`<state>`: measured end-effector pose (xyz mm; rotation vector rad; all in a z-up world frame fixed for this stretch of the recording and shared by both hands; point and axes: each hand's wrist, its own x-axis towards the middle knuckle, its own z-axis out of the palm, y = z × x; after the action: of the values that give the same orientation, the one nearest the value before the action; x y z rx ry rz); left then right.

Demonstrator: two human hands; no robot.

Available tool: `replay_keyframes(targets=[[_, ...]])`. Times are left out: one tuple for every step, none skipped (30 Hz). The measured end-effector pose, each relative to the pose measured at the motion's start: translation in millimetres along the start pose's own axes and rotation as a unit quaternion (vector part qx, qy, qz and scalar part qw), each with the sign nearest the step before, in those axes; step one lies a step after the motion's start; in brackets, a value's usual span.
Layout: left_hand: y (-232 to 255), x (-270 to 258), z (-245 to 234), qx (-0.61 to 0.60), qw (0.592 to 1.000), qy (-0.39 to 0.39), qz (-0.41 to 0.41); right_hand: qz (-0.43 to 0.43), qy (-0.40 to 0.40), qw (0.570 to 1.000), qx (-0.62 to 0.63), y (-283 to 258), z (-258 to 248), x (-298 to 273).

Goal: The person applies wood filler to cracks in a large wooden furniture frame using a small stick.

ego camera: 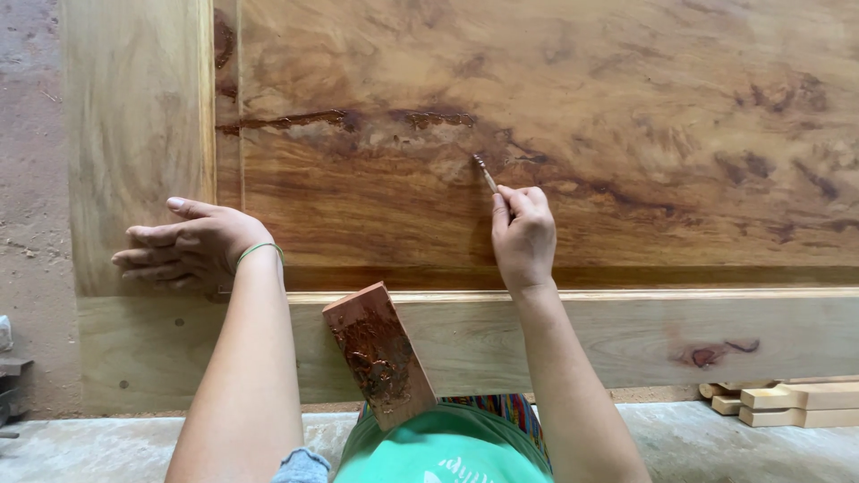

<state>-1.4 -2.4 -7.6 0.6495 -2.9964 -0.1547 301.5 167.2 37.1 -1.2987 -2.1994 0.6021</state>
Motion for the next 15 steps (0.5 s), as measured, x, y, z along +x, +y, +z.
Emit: replay_keyframes(targets=[[1, -2, -3, 0.0, 1.0, 0.0, 0.0, 0.0, -0.001, 1.0, 0.0, -3, 0, -2], [1, -3, -7, 0.001, 1.0, -0.01, -0.002, -0.004, -0.01, 1.0, 0.015, -5, 0, -5], [2, -4, -10, 0.0, 1.0, -0.019, -0.003, -0.009, -0.019, 0.999, 0.031, -9, 1, -7], [2, -2, -6, 0.0, 1.0, -0.019, -0.003, -0.009, -0.019, 0.999, 0.031, -3, 2, -5], [1, 0, -3, 0.004, 1.0, -0.012, -0.001, 0.0, -0.003, 1.0, 0.03, 3, 2, -3], [-1, 1, 1, 0.007, 1.0, -0.006, 0.002, 0.009, 0.012, 1.0, 0.028, 10, 4, -2], [1, 0, -1, 0.01, 1.0, -0.006, 0.002, 0.011, 0.01, 1.0, 0.028, 6, 2, -1], [3, -2, -2, 0.011, 1.0, -0.006, 0.0, 0.013, -0.002, 0.999, 0.03, 3, 0, -1], [1, -3, -4, 0.016, 1.0, -0.006, -0.003, 0.016, -0.017, 0.999, 0.033, 0, -2, -2], [2, -3, 1, 0.021, 1.0, -0.005, -0.004, 0.02, -0.021, 0.999, 0.034, -6, -8, -4], [-1, -1, 6, 0.015, 1.0, 0.01, 0.0, 0.004, -0.075, 0.993, 0.09, -13, -12, -9], [-4, 2, 11, 0.008, 1.0, 0.026, 0.004, -0.012, -0.129, 0.981, 0.146, -20, -16, -13], [-3, 4, 15, 0.012, 1.0, 0.028, 0.003, -0.01, -0.132, 0.98, 0.149, -24, -24, -22], [-3, 7, 18, 0.019, 0.999, 0.029, -0.001, -0.052, -0.17, 0.968, 0.176, -29, -33, -30], [-2, 8, 22, 0.024, 0.999, 0.028, -0.007, -0.097, -0.208, 0.952, 0.202, -32, -42, -37]])
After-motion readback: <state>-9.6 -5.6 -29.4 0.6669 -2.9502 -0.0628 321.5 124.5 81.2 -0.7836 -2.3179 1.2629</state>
